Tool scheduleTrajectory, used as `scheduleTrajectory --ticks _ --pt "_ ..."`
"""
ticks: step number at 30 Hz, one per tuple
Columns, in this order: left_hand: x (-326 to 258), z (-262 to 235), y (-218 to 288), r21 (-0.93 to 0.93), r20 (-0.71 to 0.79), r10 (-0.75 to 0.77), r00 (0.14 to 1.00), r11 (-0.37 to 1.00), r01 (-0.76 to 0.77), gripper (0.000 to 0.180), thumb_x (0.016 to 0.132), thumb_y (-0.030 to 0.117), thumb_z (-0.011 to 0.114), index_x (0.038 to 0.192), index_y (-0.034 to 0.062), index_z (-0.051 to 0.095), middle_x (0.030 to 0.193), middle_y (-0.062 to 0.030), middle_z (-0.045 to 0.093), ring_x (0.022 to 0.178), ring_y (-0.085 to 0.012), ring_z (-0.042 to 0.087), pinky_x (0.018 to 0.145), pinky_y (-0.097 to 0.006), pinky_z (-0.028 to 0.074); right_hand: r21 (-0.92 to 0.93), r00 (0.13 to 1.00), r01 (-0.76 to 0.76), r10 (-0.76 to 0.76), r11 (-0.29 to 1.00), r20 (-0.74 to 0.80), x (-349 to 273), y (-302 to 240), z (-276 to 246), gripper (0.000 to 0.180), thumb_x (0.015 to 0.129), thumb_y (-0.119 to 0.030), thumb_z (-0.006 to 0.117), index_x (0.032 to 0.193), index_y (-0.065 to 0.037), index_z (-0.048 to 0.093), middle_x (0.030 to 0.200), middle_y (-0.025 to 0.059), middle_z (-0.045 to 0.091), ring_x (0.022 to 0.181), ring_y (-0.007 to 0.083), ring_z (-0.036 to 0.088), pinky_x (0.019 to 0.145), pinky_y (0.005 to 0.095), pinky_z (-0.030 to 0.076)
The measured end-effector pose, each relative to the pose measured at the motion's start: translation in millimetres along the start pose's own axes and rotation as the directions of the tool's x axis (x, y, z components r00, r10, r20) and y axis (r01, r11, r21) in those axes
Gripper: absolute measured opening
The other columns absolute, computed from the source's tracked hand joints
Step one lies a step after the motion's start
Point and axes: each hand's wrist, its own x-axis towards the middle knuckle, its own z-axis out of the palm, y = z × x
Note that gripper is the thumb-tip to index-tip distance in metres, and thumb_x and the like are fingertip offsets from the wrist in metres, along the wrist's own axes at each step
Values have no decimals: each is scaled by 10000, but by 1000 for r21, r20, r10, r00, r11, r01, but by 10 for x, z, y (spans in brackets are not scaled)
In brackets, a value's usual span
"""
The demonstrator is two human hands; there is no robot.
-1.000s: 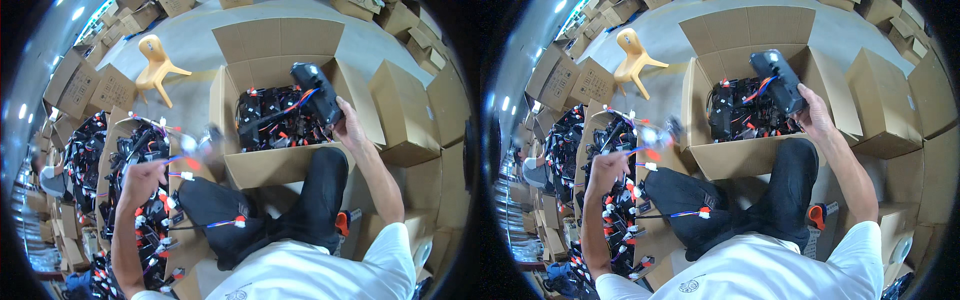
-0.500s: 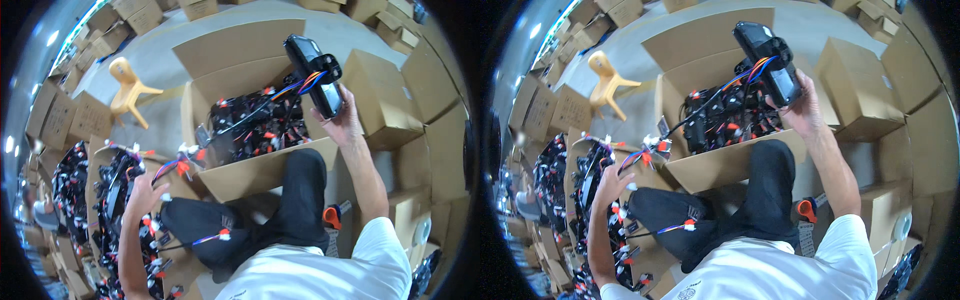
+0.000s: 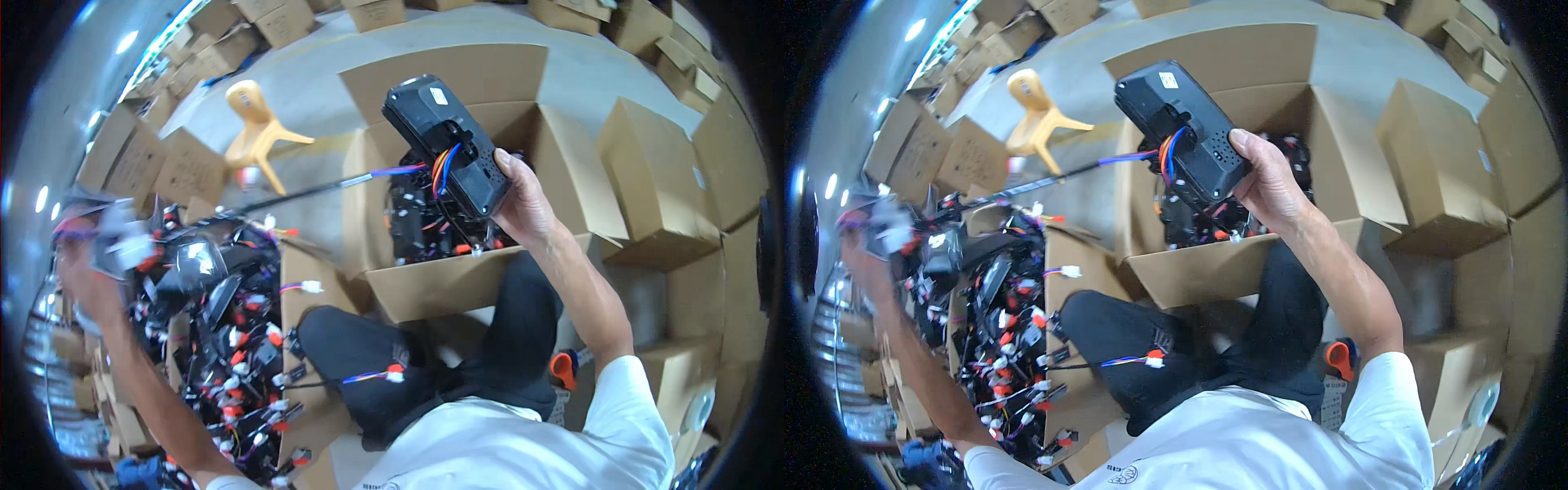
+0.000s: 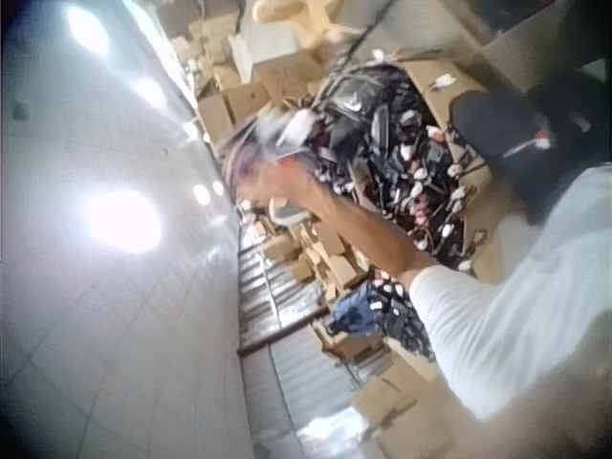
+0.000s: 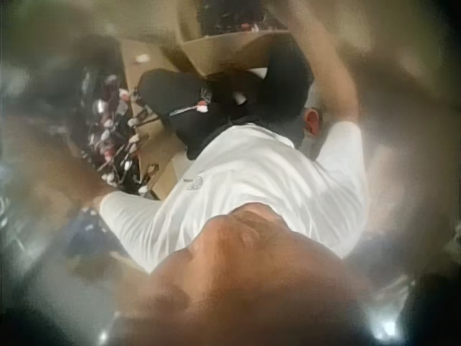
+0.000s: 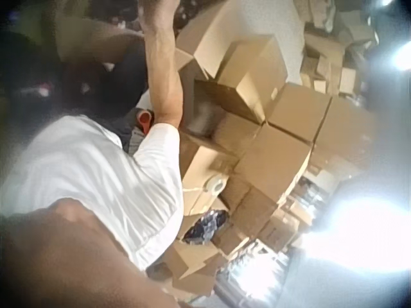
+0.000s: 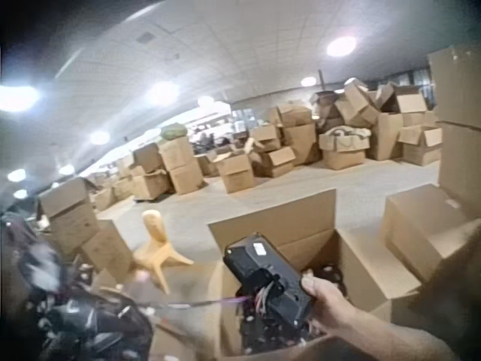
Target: The person packs electronic components and wires into cardboard boxes, then seals the boxes with packing tape using a tape dispenser and applies labels.
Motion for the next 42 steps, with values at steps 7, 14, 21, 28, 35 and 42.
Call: scheduleTrajectory --ticks 7,14,21,28,35,42 --pt "-397 101 -218 -597 512 -410 755 463 656 520 1268 444 553 1187 -18 778 724 -9 635 530 -104 524 505 -299 417 209 908 -49 131 977 -398 -5 330 -80 513 1081 -538 815 1387 -137 724 1251 57 800 836 132 716 925 472 701" --pt "-321 -194 -153 -595 420 -165 893 692 408 237 1165 158 710 1285 -24 802 969 -33 788 846 -100 723 782 -241 560 83 953 50 -23 995 -301 1 164 -414 479 1132 -523 759 1453 -171 715 1403 35 801 1258 197 787 974 473 710" --pt "-1198 -610 626 -449 894 380 238 746 493 260 950 102 944 1180 1 874 931 -15 824 850 -50 683 781 -285 581 -38 960 -176 162 984 -228 -249 677 226 380 1162 -435 687 1258 -72 747 1041 21 798 833 103 744 644 283 564" --pt "-1697 -1058 -29 -459 888 418 190 781 424 308 783 -18 975 1079 15 897 787 8 750 741 -46 648 679 -270 523 3 891 -278 259 961 -372 -757 859 0 423 1106 -485 743 1271 -95 730 1064 0 762 884 109 727 725 315 601" --pt "-1849 -1202 -594 -332 789 -58 612 798 504 170 1002 90 772 991 -53 864 805 -45 773 747 -87 691 690 -279 530 144 898 60 10 988 -440 -1173 478 -218 537 1137 -594 726 1432 -145 709 1419 80 782 1243 237 776 1016 512 679" --pt "-2027 -1668 77 -359 862 85 500 798 484 167 951 106 894 1011 -46 856 809 -107 782 753 -133 733 706 -346 567 210 898 230 -124 950 -422 -1407 -61 -164 427 1120 -485 780 1410 -172 762 1344 55 839 1186 274 826 942 540 694"
